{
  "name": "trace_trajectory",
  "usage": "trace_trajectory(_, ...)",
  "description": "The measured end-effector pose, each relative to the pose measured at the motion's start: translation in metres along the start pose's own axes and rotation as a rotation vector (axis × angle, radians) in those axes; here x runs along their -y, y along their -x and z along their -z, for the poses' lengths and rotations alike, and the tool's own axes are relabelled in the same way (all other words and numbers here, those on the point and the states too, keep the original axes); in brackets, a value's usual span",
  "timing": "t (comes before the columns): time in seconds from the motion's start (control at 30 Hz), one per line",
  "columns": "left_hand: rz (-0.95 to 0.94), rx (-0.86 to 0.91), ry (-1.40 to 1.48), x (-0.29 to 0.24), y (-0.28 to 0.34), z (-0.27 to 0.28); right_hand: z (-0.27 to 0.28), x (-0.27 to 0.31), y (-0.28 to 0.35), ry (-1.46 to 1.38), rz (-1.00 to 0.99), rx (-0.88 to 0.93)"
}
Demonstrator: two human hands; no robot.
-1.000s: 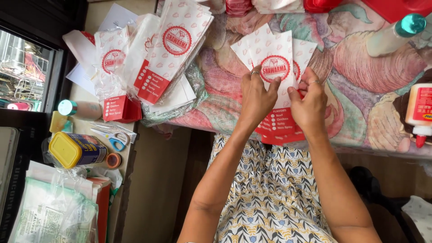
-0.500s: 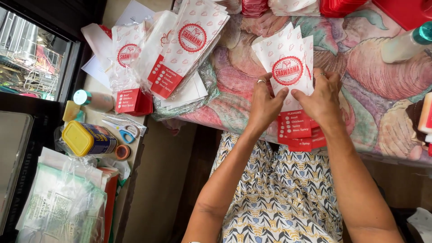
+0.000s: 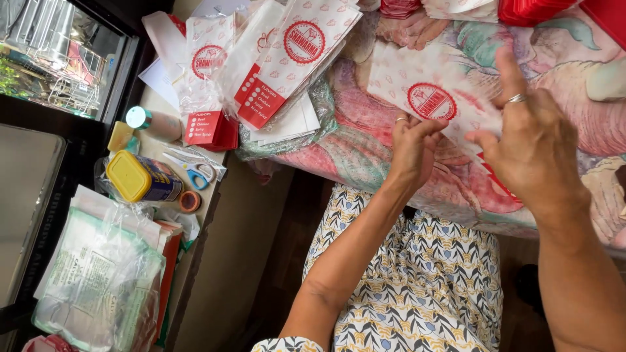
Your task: The person is assembling paper bags by applying glue to the edges and folding them.
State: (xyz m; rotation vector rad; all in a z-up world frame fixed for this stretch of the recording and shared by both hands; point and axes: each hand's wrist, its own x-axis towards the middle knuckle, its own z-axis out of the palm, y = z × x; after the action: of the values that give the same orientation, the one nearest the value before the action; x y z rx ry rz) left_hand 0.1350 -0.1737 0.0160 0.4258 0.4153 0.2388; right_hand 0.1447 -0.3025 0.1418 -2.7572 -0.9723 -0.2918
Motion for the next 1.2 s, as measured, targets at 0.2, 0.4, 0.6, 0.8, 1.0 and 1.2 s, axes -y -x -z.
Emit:
trace_trajectory(0.2, -0.16, 0.141, 0.217, 0.008, -0.02, 0.034, -0.025, -0.022, 0.04, 0.077, 0.004, -0.112)
trace_trajectory(0.4, -0.085, 0.051, 0.161, -0.007, -0.016, 0.034, -0.011, -0.008, 0.05, -0.108, 0.089, -0.289)
trace_trajectory(0.6, -0.055, 0.064, 0.138, -0.019, -0.009, 0.035, -0.018, -0.036, 0.083, -0.402, -0.096, -0.324)
trace_trajectory(0.8, -0.092, 0.206, 0.266, -0.007, -0.01, 0.04, -0.08, -0.021, 0.121, -1.094, -0.462, -0.469)
trace_trajectory(1.0, -0.019, 0.38, 0.077, 0.009, 0.024, 0.008, -0.068, -0.001, 0.086, -1.002, -0.189, -0.61)
trace_trajectory(1.2, -0.115, 0.55, 0.06, -0.026, 0.013, 0.02, -0.086, -0.025, 0.091, -1.108, -0.332, -0.565)
